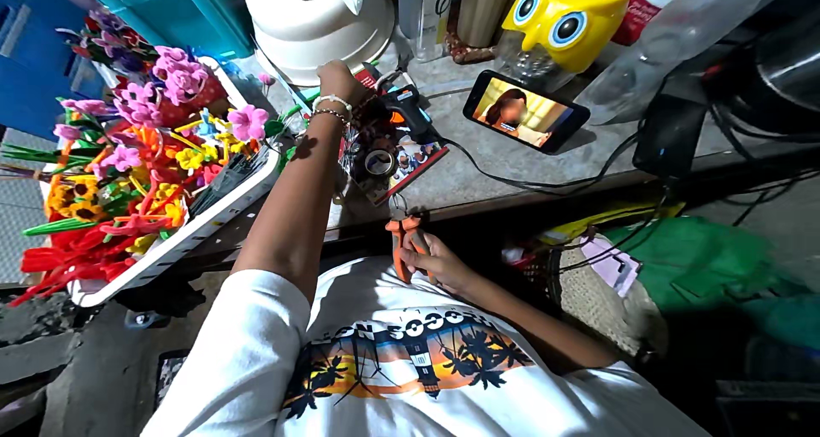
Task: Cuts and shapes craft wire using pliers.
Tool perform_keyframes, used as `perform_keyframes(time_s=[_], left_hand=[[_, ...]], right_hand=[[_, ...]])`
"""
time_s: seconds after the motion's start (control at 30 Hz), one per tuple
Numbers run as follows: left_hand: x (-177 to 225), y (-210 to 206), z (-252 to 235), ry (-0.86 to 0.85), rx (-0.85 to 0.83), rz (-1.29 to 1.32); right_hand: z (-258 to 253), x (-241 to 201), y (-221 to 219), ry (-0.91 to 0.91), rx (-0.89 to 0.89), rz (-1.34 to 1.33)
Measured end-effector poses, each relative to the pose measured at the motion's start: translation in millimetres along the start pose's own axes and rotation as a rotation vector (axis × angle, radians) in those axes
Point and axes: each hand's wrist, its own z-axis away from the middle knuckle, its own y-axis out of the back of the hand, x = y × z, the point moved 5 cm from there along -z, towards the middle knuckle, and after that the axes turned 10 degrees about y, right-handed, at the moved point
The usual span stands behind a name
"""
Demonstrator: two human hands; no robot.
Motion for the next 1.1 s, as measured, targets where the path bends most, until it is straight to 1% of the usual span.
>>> perform_keyframes(time_s=[0.1,0.17,0.3,0.4,0.47,0.53,0.6,0.63,0.73,0.8,0.9,1.0,1.1], left_hand=[[-2,5,1,-0.030,0.054,0.072],[-2,10,10,-0.122,0.106,0.148],[-4,20,61,-0.315,0.160,0.374],[-21,20,104,-0.438,0.073,0.553],[-39,14,134,-0.511,-0.016,0.638],[-66,7,164,-0.568,-0.071,0.668],[-97,5,197,-0.557,-0.094,0.646],[-115,6,207,-0.536,-0.075,0.611],[-176,23,224,-0.448,0.076,0.452],[-206,43,225,-0.344,0.164,0.365],[-224,72,202,-0.286,0.338,0.301],[-220,90,176,-0.304,0.423,0.282],[-205,95,144,-0.350,0.418,0.259]], right_hand=[[1,0,-1,0.007,-0.002,0.018],[2,0,-1,0.001,0.001,0.024],[2,1,-2,0.042,-0.002,0.044],[3,1,-5,0.070,0.019,0.071],[3,2,-7,0.082,0.043,0.107],[3,4,-8,0.107,0.067,0.150],[3,5,-10,0.142,0.096,0.182],[4,6,-12,0.150,0.103,0.193],[5,5,-19,0.148,0.072,0.219],[3,5,-24,0.133,0.023,0.227],[-1,7,-29,0.131,-0.015,0.244],[-3,7,-35,0.131,-0.032,0.263],[-2,6,-37,0.132,-0.027,0.301]])
